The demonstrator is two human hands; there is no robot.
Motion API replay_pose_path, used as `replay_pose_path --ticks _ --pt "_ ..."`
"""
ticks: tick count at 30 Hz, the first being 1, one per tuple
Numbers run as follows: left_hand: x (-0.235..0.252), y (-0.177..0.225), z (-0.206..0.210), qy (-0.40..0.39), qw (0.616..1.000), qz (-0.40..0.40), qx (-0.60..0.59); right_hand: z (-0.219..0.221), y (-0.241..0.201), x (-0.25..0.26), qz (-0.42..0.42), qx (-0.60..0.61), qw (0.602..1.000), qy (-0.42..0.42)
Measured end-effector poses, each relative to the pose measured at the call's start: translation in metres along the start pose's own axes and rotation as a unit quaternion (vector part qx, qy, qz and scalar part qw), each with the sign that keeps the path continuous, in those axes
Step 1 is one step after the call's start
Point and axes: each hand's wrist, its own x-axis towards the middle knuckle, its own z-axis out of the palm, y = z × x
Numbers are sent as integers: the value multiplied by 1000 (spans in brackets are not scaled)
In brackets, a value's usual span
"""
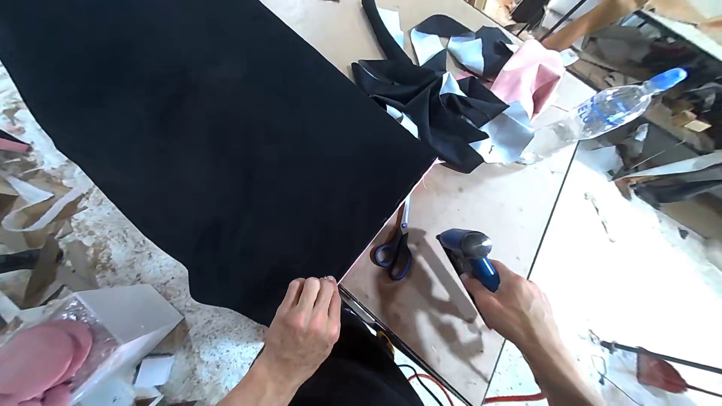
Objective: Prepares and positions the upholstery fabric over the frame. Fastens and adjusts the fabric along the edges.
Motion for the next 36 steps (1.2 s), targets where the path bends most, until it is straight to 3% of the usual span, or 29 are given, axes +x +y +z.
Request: replay_pose_path --ticks 8,19,23,33,36 --pt "0 1 0 -16 999 50 -13 -42 -52 3 -57 210 967 -132" --pt "2 4 -8 -38 996 74 -40 -51 -107 9 -67 158 967 -187" --pt "1 4 -8 -49 995 71 -49 -46 -107 5 -35 122 969 -210" --pt "-4 4 -4 -47 995 63 -58 -1 -111 0 -65 89 968 -227" --pt "-5 3 -3 -33 996 56 -66 -6 -108 -10 -69 77 974 -203"
